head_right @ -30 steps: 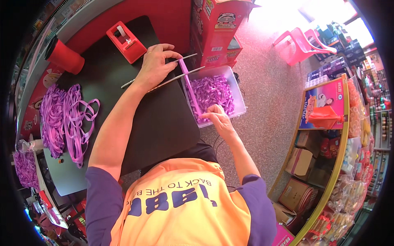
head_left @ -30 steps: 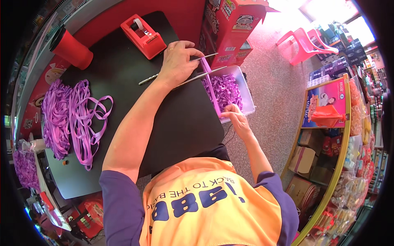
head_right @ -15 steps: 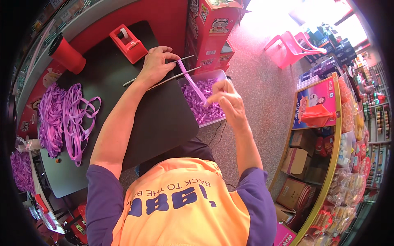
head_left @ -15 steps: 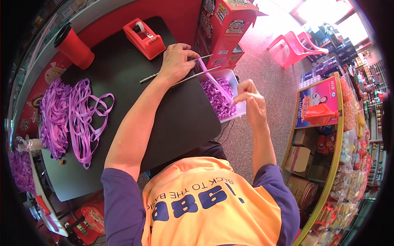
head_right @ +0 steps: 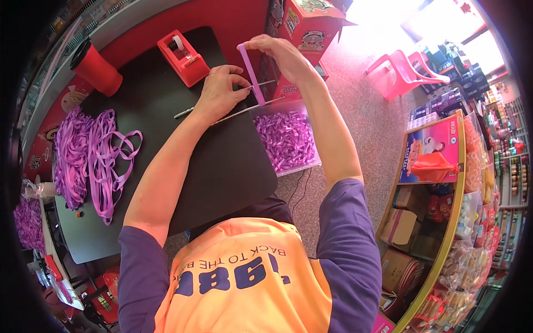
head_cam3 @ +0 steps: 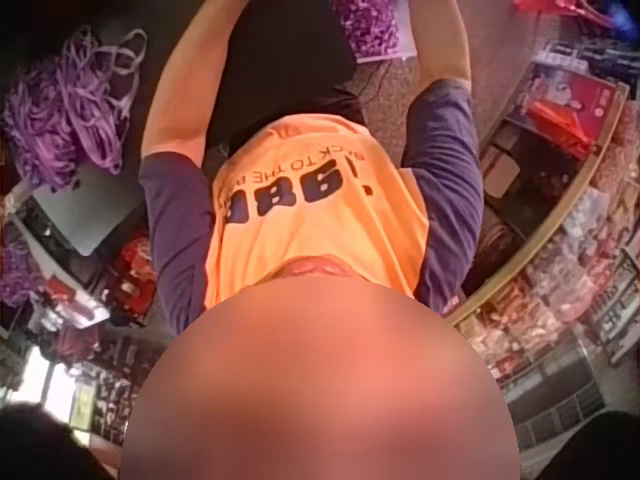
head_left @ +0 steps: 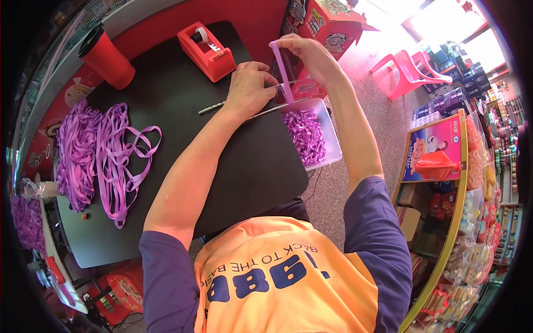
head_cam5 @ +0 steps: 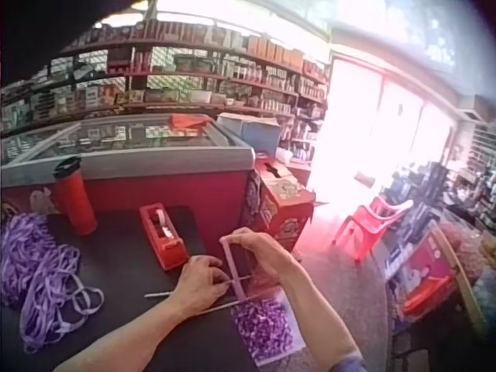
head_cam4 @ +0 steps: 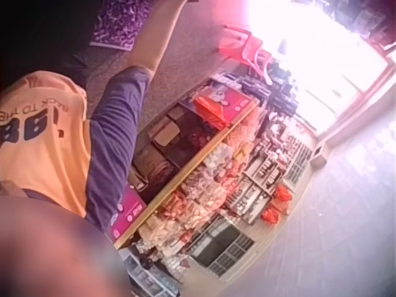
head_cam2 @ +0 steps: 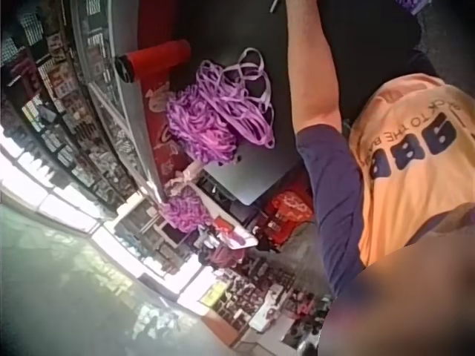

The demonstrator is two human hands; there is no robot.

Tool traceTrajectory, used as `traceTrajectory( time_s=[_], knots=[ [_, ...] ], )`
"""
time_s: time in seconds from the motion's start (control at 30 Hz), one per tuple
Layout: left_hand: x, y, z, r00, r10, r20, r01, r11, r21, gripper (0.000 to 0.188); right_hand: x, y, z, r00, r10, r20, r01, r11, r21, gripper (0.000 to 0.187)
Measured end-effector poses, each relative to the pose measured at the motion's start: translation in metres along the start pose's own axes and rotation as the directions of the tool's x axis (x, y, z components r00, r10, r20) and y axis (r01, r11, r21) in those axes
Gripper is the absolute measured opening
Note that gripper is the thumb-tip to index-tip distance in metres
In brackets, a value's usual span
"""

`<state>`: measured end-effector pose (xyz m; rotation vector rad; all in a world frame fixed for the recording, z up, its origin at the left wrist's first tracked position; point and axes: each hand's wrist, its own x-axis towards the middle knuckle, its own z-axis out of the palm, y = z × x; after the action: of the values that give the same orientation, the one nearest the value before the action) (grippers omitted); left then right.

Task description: Manually curling and shredding purple plastic ribbons using wooden sticks to create packing material.

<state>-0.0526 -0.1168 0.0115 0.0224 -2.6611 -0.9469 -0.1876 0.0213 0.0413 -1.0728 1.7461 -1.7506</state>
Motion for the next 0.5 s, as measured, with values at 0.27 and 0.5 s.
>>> traceTrajectory(
  time_s=[0.27, 0.5],
  knots=[
    [0.002, 0.002, 0.003, 0.999, 0.040, -0.018, -0.040, 0.999, -0.020, 0.016, -0.021, 0.089, -0.017, 0.993, 0.098, 0.062, -0.083, 0.975, -0.207, 0.034],
    [0.001, 0.000, 0.006, 1.000, 0.015, -0.008, -0.015, 1.000, -0.015, 0.018, -0.118, 0.077, 0.015, 0.985, 0.100, 0.142, -0.079, 0.987, -0.143, 0.032]
  ],
)
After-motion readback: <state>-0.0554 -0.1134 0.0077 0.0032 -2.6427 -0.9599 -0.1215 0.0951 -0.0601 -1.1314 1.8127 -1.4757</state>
